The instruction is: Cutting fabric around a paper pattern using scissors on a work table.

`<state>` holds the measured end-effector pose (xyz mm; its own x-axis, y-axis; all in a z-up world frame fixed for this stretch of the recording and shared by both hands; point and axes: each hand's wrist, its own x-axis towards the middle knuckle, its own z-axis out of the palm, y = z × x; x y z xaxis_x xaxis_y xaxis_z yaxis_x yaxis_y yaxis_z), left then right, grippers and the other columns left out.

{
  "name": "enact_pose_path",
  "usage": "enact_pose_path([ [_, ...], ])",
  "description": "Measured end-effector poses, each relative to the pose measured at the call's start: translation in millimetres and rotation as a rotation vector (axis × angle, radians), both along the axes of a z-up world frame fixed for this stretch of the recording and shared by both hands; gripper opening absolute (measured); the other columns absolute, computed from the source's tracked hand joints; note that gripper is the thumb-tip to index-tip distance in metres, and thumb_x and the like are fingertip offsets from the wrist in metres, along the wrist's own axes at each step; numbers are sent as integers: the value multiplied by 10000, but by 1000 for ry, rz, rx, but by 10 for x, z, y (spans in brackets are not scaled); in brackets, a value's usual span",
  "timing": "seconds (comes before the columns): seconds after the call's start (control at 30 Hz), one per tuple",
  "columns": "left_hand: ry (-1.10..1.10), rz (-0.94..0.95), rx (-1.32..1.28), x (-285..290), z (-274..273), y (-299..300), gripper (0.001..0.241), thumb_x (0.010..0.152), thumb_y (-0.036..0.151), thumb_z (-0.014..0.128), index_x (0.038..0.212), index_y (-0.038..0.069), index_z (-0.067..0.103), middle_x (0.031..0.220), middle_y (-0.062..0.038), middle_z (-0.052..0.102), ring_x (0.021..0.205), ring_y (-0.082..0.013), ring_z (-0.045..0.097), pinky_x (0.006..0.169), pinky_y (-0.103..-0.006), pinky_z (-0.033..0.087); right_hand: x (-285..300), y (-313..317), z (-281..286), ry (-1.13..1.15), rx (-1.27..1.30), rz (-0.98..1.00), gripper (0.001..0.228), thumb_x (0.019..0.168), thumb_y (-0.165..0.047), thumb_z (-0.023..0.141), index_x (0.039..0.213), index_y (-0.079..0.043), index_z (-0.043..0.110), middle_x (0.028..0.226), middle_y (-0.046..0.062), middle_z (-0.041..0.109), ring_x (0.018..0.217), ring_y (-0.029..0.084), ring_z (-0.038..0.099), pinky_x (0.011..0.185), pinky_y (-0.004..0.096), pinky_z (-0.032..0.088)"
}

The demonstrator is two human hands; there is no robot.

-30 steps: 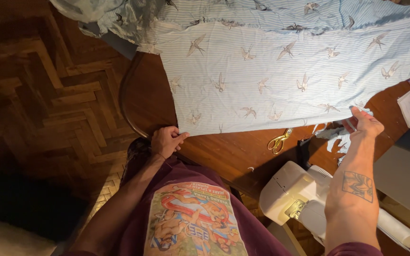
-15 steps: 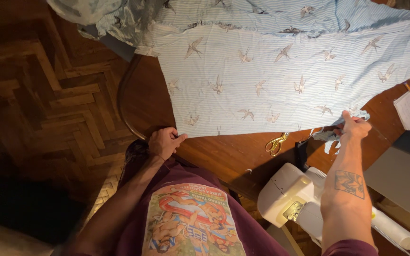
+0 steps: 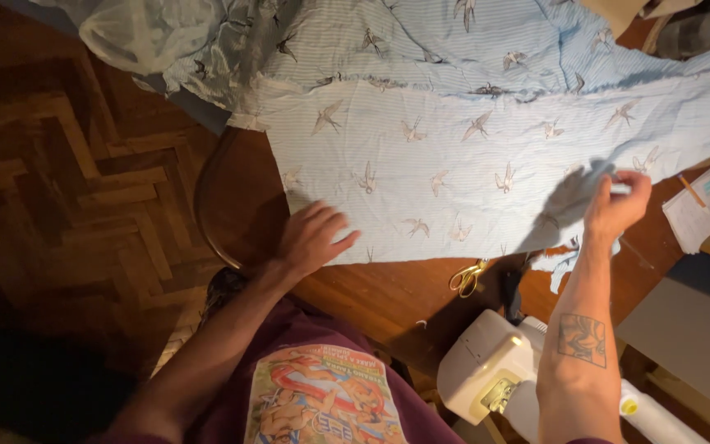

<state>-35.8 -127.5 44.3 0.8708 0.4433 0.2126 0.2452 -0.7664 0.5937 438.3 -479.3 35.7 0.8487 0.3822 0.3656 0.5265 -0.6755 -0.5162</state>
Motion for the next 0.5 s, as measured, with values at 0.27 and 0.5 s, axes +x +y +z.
enact_pose_path([
  [0.27,32,-265,321,1157,-485,246,723,1053,485,784,1602,84,538,1703,-126,443,1602,-313,364,1339,-609,223,200,1547,367,171,-384,470,632,897,195,451,1475,44,656,1411,292,601,1265,490,608,1038,564,503],
  [0.5,155,-222,399,1220,-414,409,825,1060,697,598,1669,157,463,1747,-97,388,1621,-307,333,1325,-643,190,488,1585,101,259,-814,337,346,1045,-209,831,1340,-73,710,1224,181,700,964,402,705,798,595,589],
])
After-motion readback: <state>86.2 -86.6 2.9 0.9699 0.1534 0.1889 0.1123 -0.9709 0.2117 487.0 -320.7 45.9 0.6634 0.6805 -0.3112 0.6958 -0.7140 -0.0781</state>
